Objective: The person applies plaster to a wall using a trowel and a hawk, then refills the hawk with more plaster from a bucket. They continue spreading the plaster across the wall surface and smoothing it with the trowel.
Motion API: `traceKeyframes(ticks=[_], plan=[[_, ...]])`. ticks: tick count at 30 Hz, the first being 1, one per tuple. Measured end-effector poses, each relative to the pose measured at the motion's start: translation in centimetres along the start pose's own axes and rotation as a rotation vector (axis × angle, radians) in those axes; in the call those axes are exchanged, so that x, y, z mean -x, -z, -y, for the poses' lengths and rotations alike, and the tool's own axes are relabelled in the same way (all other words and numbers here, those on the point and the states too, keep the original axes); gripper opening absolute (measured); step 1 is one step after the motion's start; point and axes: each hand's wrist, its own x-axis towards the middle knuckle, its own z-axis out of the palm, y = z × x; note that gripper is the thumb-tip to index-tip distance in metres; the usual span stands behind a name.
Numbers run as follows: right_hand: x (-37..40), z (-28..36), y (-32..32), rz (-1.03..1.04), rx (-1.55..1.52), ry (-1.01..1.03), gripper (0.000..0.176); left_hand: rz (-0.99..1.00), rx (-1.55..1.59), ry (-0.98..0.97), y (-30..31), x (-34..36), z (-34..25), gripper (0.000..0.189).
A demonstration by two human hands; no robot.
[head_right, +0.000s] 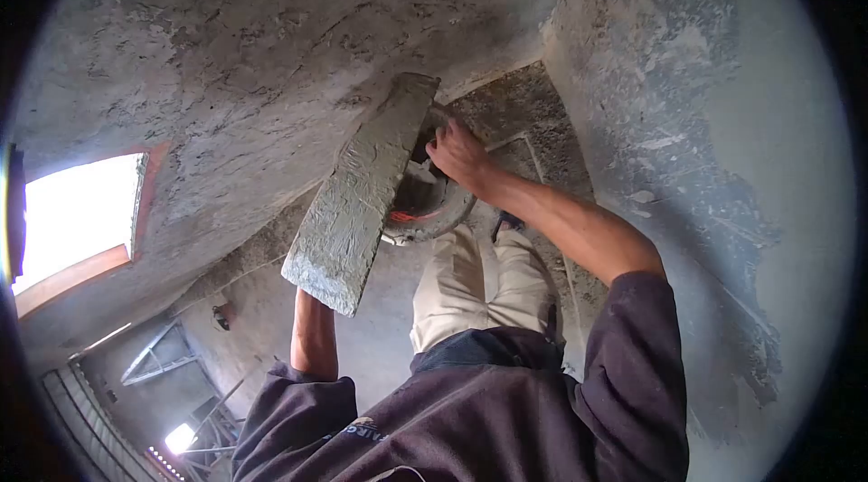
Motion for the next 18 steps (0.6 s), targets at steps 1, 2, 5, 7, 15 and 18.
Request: traceKeyframes(ticks=[1,2,5,7,15,18], plan=[[-0.6,0.4,-0.1,0.086,0.103,0.126,0.014,-0.01,-0.011,0.003,0.4,0.1,-0.2,0.049],[-0.9,0.5,-0.6,0.09,0.095,0.126,0.014,-0.016,-0.019,0.005,0.9,0.4,-0.1,0.049],[-1.1,1.1,-1.8,-0.049,0.321,0.243,0.011,-0.018,-0.025,0.003,1.5,0.6,0.3,0.049],[-0.7,1.1,-0.6,0.035,0.232,0.155,0.008,-0.026,-0.004,-0.021,1.3,0.3,-0.1,0.049],[18.1,-1.2,9.1,0.178,-0.62,-0.572,0.04,0.039,0.139,-0.282,-5.0,1.6,-3.0,0.048],[23.0,0.8,13.5,0.065,-0.818,-0.849,0.043,0.106,0.145,-0.4,-6.5,3.7,-4.3,0.048]])
